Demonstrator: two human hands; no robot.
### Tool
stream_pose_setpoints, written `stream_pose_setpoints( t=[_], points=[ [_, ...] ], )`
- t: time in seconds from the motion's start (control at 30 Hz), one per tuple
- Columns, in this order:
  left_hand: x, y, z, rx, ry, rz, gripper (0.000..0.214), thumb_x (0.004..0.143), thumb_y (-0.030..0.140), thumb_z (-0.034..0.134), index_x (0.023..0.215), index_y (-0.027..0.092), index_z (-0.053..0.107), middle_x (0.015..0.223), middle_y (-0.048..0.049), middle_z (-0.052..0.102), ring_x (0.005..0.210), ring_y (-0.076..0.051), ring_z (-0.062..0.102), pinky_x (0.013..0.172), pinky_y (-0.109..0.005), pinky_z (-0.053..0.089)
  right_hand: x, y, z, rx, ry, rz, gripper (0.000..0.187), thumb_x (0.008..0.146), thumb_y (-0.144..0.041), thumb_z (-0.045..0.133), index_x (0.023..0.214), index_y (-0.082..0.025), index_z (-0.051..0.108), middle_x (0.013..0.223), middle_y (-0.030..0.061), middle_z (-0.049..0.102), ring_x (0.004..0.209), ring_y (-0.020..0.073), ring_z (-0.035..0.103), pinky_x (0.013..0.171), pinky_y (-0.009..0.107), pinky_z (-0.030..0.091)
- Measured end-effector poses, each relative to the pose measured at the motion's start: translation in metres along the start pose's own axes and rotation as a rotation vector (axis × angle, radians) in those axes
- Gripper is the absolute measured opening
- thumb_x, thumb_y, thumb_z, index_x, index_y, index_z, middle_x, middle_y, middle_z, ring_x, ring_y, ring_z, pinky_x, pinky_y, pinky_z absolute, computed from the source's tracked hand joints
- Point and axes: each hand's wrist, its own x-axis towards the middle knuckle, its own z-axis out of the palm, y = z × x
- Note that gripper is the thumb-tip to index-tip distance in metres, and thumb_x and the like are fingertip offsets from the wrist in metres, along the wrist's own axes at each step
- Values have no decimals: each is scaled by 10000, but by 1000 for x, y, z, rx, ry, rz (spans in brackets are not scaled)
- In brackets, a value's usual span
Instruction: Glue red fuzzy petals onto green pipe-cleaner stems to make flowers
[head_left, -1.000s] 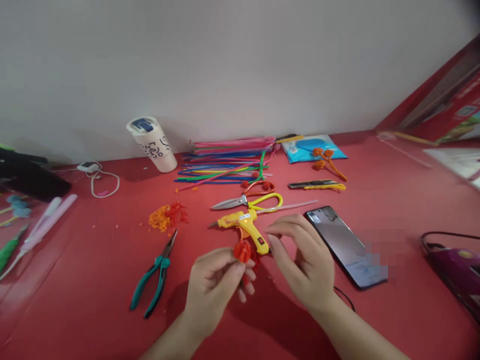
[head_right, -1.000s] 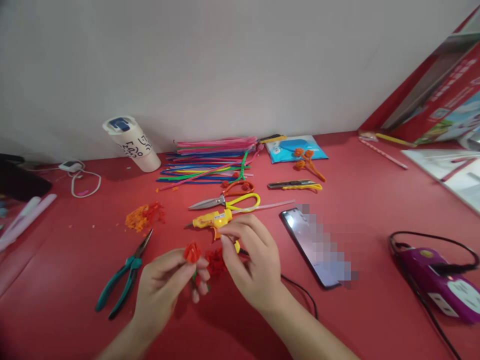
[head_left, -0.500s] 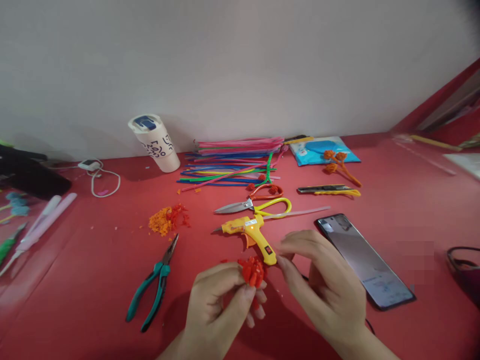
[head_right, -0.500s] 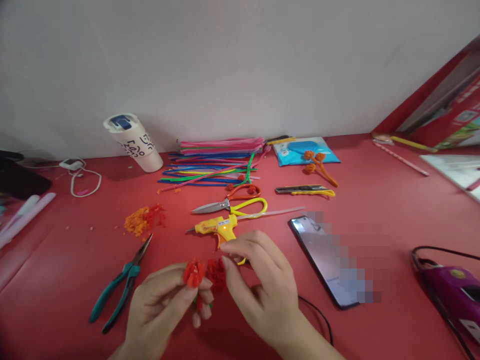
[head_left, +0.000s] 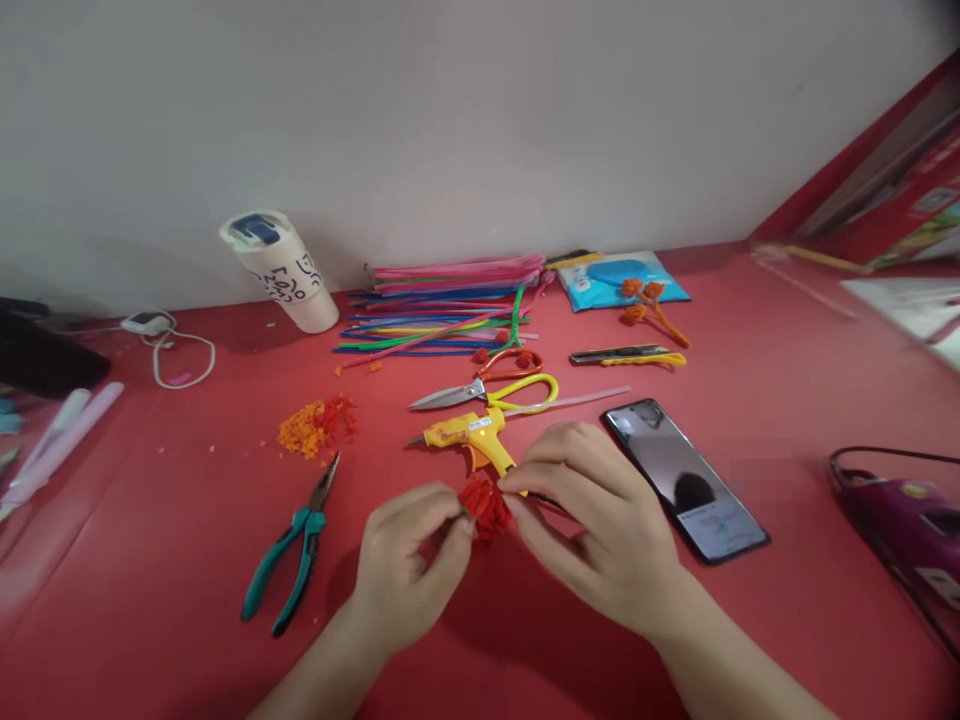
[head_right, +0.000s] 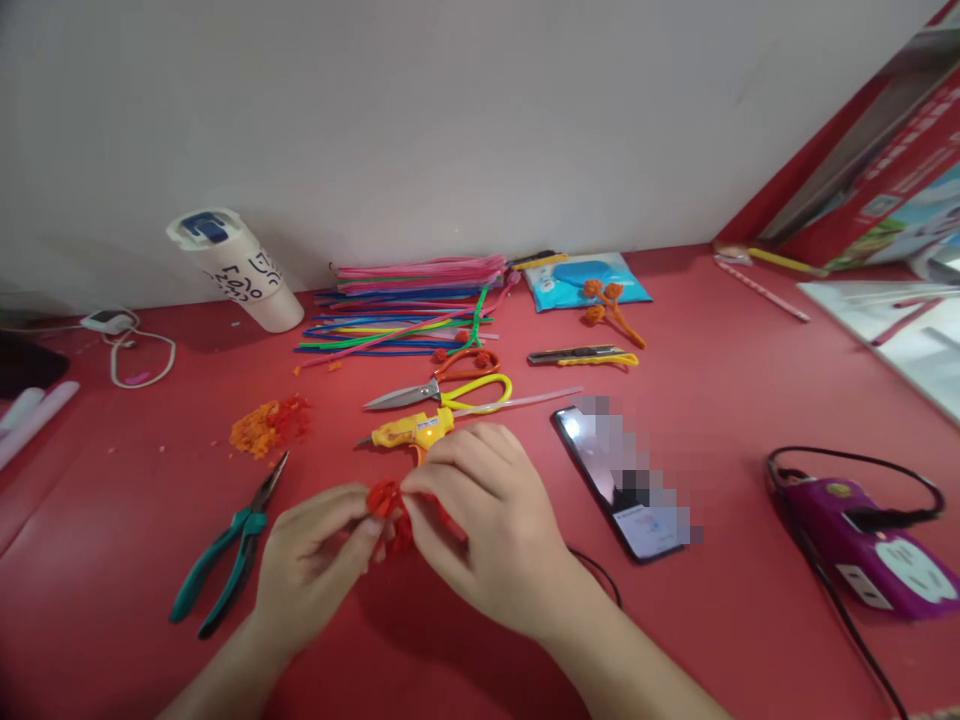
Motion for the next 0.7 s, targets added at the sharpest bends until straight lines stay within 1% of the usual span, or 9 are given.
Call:
stream_pose_setpoints(
  t=[0.13,0.23,0.5,0.6,0.7],
  points=[
    [1,-4,0,189,59,142,183,812,115,466,659,167,553,561,-5,562,489,-102,502,491,-204,398,1,3,2,-19,-45,24,122,808,-110,542,832,-198,623,780,33,626,719,164,513,672,323,408],
    [1,-7,1,268,78,200,181,806,108,464,658,173,545,582,-16,587,501,-108,519,499,-205,410,0,4,3,-35,-47,23,126,813,-117,539,835,-204,626,786,30,632,722,163,512,675,319,401],
    [2,-9,3,382,56,231,209,821,115,441,643,175,531,561,-13,557,483,-113,493,482,-217,389,-1,10,4,-85,-72,-51,114,823,-107,543,851,-198,605,792,32,627,736,169,488,705,338,389],
    [3,-10,3,384,45,245,210,824,113,435,647,170,534,562,-15,554,484,-114,490,487,-219,394,0,10,6,-106,-77,-55,108,816,-98,543,824,-192,595,776,33,614,727,164,473,711,340,387],
    [2,-12,3,383,38,253,208,823,113,436,652,169,542,571,-17,566,499,-117,511,500,-219,405,1,8,6,-102,-53,-44,126,794,-69,526,796,-187,572,763,33,597,713,157,460,697,334,381]
  ],
)
